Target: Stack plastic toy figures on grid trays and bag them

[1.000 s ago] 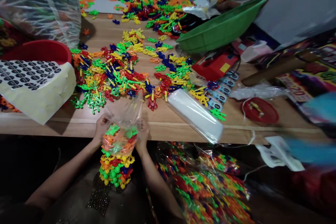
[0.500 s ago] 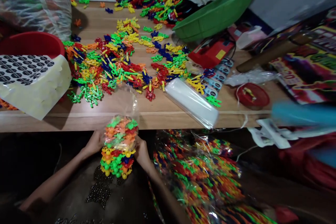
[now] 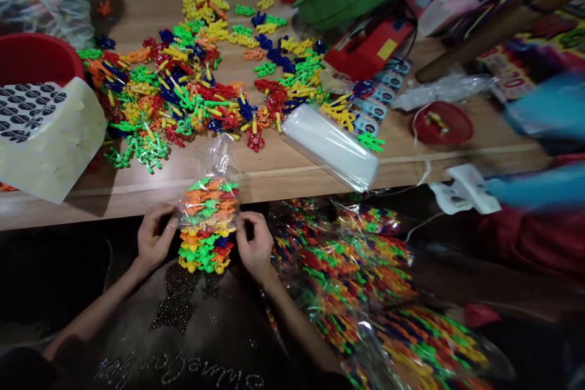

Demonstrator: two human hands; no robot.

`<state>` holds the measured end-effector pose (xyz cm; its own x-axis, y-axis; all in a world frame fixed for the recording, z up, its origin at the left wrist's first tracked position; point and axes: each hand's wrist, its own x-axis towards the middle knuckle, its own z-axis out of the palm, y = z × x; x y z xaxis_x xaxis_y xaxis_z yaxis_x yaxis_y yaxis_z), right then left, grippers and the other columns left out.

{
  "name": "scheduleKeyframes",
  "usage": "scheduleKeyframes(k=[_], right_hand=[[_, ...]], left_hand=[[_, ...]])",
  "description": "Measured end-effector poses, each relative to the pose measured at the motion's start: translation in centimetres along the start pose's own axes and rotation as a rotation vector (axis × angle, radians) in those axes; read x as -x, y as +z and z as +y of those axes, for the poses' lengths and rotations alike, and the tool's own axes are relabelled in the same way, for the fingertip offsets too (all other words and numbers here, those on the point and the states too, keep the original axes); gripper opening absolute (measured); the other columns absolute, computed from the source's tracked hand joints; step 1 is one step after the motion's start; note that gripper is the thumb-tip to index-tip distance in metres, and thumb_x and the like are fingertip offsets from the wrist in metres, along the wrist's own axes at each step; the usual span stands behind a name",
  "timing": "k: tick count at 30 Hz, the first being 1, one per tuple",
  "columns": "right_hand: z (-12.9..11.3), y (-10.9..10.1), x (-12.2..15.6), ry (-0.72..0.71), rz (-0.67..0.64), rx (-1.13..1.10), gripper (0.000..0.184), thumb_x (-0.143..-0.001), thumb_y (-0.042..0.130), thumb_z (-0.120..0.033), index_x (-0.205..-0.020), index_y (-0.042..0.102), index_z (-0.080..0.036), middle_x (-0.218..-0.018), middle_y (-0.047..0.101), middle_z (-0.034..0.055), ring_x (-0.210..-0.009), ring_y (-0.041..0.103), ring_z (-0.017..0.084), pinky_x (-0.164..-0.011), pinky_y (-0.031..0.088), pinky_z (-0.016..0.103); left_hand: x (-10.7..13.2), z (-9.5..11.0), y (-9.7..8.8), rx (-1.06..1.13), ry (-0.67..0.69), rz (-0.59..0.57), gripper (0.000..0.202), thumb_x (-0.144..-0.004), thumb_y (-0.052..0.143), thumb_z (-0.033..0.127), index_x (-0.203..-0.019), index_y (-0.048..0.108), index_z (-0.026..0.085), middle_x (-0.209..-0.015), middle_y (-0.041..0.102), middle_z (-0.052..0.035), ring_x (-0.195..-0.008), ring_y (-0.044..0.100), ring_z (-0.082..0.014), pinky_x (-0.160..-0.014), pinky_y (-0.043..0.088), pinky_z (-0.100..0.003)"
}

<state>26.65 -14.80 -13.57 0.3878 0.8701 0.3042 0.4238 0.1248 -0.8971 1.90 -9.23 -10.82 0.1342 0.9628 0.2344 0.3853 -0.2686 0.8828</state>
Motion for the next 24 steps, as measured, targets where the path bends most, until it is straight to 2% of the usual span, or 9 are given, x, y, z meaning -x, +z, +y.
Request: scheduleKeyframes(k=[3, 5, 7, 10, 12, 15, 18, 20, 24], right_hand=[[-1.4, -1.7, 0.7, -0.184, -0.068, 0.054, 0.014, -0.1, 0.059, -0.017, -0.108, 0.067, -0.026, -0.096, 0.073, 0.0058, -0.089, 0.072, 0.021, -0.08, 0.061, 0.034], [-1.9, -3.2, 1.8, -0.23, -0.192, 0.088, 0.02, -0.1, 0.058, -0.016, -0.113, 0.066, -0.028, -0.099, 0.074, 0.0066, -0.09, 0.073, 0.023, -0.078, 0.062, 0.036], [-2.1, -4.7, 3.1, -0.249, -0.331, 0.115, 0.02, -0.1, 0.059, -0.017, -0.114, 0.066, -0.029, -0.099, 0.076, 0.0067, -0.089, 0.074, 0.024, -0.077, 0.062, 0.038], [-2.8, -6.5, 4.1, -0.242, -0.476, 0.104, 0.017, -0.104, 0.056, -0.018, -0.111, 0.065, -0.03, -0.096, 0.076, 0.005, -0.085, 0.074, 0.022, -0.075, 0.061, 0.037], [-3.4, -6.9, 3.5, -0.218, -0.492, 0.078, 0.016, -0.105, 0.054, -0.018, -0.109, 0.065, -0.029, -0.095, 0.076, 0.0043, -0.086, 0.074, 0.021, -0.075, 0.061, 0.035], [-4.5, -6.2, 0.4, -0.221, -0.361, 0.052, 0.014, -0.104, 0.057, -0.017, -0.107, 0.066, -0.027, -0.095, 0.075, 0.0037, -0.087, 0.073, 0.02, -0.077, 0.061, 0.033], [-6.0, -4.9, -4.8, -0.273, -0.155, 0.048, 0.009, -0.102, 0.062, -0.018, -0.104, 0.067, -0.026, -0.092, 0.073, 0.0005, -0.083, 0.071, 0.017, -0.074, 0.059, 0.029], [-7.6, -4.4, -8.4, -0.326, -0.036, 0.03, 0.003, -0.104, 0.065, -0.024, -0.103, 0.068, -0.025, -0.088, 0.071, -0.0019, -0.077, 0.068, 0.014, -0.07, 0.056, 0.026], [-12.2, -4.6, -14.1, -0.424, 0.098, -0.125, 0.018, -0.105, 0.069, -0.041, -0.101, 0.069, -0.023, -0.086, 0.067, -0.002, -0.075, 0.065, 0.011, -0.068, 0.054, 0.026]], left_hand=[[0.4, 1.2, -1.1, 0.033, 0.185, -0.071, 0.01, -0.101, 0.066, 0.032, -0.102, 0.073, 0.025, -0.097, 0.079, -0.0048, -0.096, 0.074, -0.0209, -0.098, 0.061, -0.041], [1.0, 1.9, -2.4, 0.048, 0.278, -0.146, 0.008, -0.102, 0.066, 0.029, -0.1, 0.074, 0.027, -0.091, 0.079, -0.0022, -0.089, 0.074, -0.0191, -0.098, 0.061, -0.04], [1.8, 2.2, -4.0, 0.021, 0.34, -0.28, 0.01, -0.104, 0.064, 0.03, -0.101, 0.074, 0.028, -0.088, 0.079, -0.0014, -0.086, 0.074, -0.0184, -0.098, 0.061, -0.039], [2.7, 2.5, -5.9, -0.016, 0.344, -0.525, 0.02, -0.109, 0.057, 0.033, -0.097, 0.071, 0.026, -0.082, 0.075, -0.0019, -0.082, 0.071, -0.0178, -0.092, 0.06, -0.035], [2.5, 2.9, -6.3, 0.01, 0.311, -0.6, 0.023, -0.111, 0.053, 0.032, -0.096, 0.069, 0.024, -0.081, 0.074, -0.0028, -0.082, 0.069, -0.0177, -0.087, 0.06, -0.033], [0.4, 4.1, -5.5, 0.062, 0.334, -0.504, 0.018, -0.109, 0.056, 0.027, -0.1, 0.071, 0.022, -0.084, 0.074, -0.0043, -0.082, 0.069, -0.0176, -0.076, 0.059, -0.031], [-3.4, 6.5, -4.1, 0.123, 0.332, -0.26, 0.018, -0.107, 0.061, 0.028, -0.095, 0.072, 0.021, -0.08, 0.072, -0.002, -0.073, 0.068, -0.0146, -0.066, 0.056, -0.027], [-6.2, 8.8, -3.6, 0.136, 0.297, -0.167, 0.024, -0.108, 0.062, 0.032, -0.088, 0.07, 0.02, -0.075, 0.068, 0.0006, -0.069, 0.065, -0.012, -0.065, 0.053, -0.025], [-10.4, 14.6, -4.1, 0.294, 0.374, 0.038, 0.021, -0.103, 0.073, 0.041, -0.094, 0.072, 0.021, -0.074, 0.067, 0.0053, -0.062, 0.062, -0.0069, -0.062, 0.05, -0.021]])
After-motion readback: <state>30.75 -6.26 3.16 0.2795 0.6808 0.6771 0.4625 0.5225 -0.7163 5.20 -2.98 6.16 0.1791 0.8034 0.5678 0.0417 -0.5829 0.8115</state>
